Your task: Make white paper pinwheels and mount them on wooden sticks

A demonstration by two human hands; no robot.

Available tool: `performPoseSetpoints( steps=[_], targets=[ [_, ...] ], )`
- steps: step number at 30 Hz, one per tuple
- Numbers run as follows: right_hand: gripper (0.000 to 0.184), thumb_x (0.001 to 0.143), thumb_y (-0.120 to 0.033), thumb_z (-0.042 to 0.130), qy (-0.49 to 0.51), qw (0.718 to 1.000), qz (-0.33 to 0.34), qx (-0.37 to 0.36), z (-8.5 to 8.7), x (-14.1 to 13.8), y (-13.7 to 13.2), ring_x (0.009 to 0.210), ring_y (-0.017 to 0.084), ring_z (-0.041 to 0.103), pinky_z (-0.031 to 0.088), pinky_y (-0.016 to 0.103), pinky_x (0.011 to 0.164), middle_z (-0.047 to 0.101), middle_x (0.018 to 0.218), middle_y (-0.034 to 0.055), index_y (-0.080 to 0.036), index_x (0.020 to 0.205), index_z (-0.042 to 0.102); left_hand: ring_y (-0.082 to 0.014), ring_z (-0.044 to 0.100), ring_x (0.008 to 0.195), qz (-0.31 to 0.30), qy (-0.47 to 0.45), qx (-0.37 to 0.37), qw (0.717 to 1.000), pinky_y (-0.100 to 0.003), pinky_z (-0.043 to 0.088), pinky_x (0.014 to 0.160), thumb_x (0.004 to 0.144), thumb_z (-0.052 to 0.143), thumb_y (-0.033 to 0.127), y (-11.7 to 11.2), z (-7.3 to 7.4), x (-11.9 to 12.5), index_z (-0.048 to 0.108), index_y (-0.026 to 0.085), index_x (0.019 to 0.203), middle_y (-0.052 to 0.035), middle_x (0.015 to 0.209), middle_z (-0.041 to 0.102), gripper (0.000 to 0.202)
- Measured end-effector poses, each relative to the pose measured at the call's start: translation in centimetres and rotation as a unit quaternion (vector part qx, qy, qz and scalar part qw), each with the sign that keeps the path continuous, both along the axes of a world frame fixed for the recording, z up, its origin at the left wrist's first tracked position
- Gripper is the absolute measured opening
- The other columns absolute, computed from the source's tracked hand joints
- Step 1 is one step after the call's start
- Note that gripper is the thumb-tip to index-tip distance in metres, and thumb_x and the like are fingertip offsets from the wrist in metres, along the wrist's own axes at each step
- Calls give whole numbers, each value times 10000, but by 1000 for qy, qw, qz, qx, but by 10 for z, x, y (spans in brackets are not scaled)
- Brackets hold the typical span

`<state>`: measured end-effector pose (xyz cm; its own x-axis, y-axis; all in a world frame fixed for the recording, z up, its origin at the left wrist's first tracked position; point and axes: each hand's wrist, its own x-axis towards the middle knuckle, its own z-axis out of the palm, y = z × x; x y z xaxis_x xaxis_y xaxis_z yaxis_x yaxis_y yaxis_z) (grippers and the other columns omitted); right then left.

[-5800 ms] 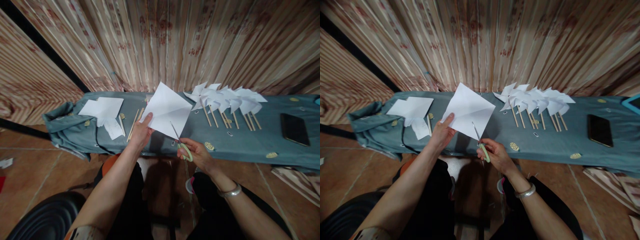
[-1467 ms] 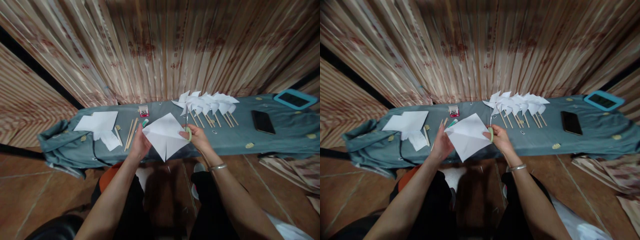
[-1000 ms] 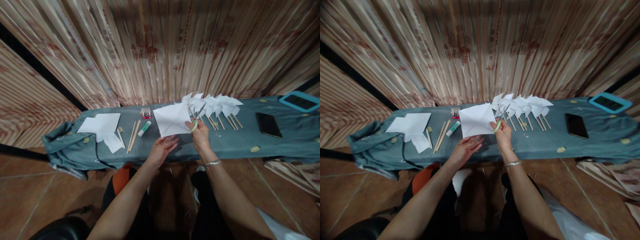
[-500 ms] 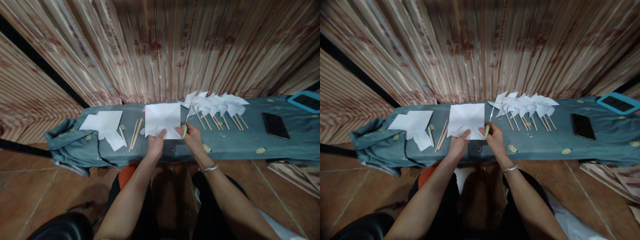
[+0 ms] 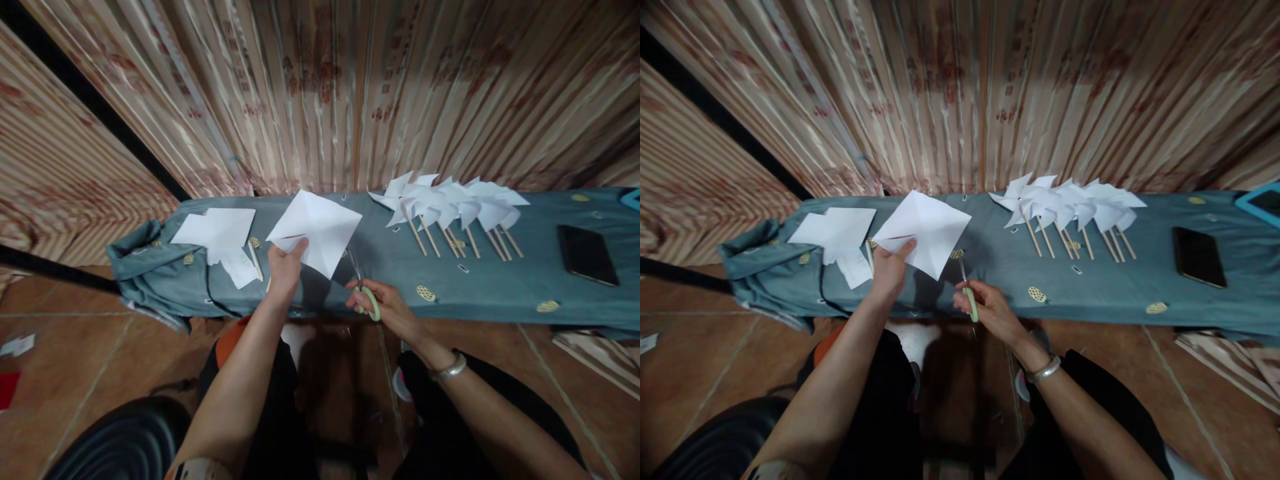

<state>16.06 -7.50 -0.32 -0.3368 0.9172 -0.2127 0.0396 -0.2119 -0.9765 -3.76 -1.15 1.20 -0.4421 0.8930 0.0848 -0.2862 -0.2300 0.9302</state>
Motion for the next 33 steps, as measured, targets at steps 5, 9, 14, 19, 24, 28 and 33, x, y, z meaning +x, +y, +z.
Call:
performPoseSetpoints(
  steps=[5, 9, 14, 19, 24, 28, 33],
  targets=[
    [454, 802, -573, 666, -18, 995, 98, 5, 0, -13, -13, 699, 124, 580, 435, 243, 595, 703, 863, 45, -179, 1028, 643, -183, 704, 940, 11, -44, 14, 999, -290, 511, 922, 658, 731, 111, 3, 8, -1, 728, 158, 942, -49, 938, 763, 288],
    [465, 803, -598, 650, 5, 994, 106, 0, 2, -18, -15, 707, 131, 582, 443, 249, 609, 688, 827, 38, -178, 1001, 634, -189, 700, 967, -3, -63, 23, 998, -302, 507, 945, 639, 739, 113, 3, 9, 2, 726, 171, 946, -40, 944, 766, 313],
    [491, 784, -621, 654, 10, 994, 113, -12, 7, -14, -9, 702, 134, 597, 458, 252, 623, 680, 789, 38, -171, 979, 632, -227, 699, 978, -19, -61, 47, 997, -359, 496, 988, 563, 834, 191, 6, 1, 4, 728, 148, 957, -72, 961, 767, 410],
    [500, 774, -629, 660, 12, 993, 117, -18, 9, -14, -7, 686, 132, 594, 461, 257, 624, 670, 775, 29, -173, 978, 629, -241, 704, 973, -26, -53, 51, 997, -397, 487, 1013, 550, 874, 254, 6, -4, 5, 720, 161, 1014, -79, 972, 766, 497],
    [503, 780, -638, 647, 18, 993, 118, -13, 9, -17, -8, 683, 128, 583, 459, 259, 629, 662, 769, 29, -172, 968, 632, -246, 705, 966, -23, -50, 51, 997, -409, 488, 1016, 549, 878, 279, 6, -4, 6, 719, 157, 1007, -83, 958, 765, 500],
    [497, 781, -634, 648, 20, 994, 111, -11, 10, -18, -7, 673, 128, 578, 466, 263, 631, 655, 759, 24, -172, 965, 632, -243, 706, 964, -26, -49, 50, 997, -411, 487, 1018, 567, 862, 261, 5, -3, 8, 717, 156, 1005, -81, 948, 766, 473],
    [519, 770, -658, 643, 12, 995, 100, -3, 9, -20, -6, 656, 127, 576, 471, 269, 635, 652, 737, 22, -170, 946, 630, -249, 703, 984, -28, -50, 48, 997, -413, 482, 1024, 584, 848, 240, 4, -3, 8, 714, 149, 1000, -87, 969, 763, 446]
  ],
)
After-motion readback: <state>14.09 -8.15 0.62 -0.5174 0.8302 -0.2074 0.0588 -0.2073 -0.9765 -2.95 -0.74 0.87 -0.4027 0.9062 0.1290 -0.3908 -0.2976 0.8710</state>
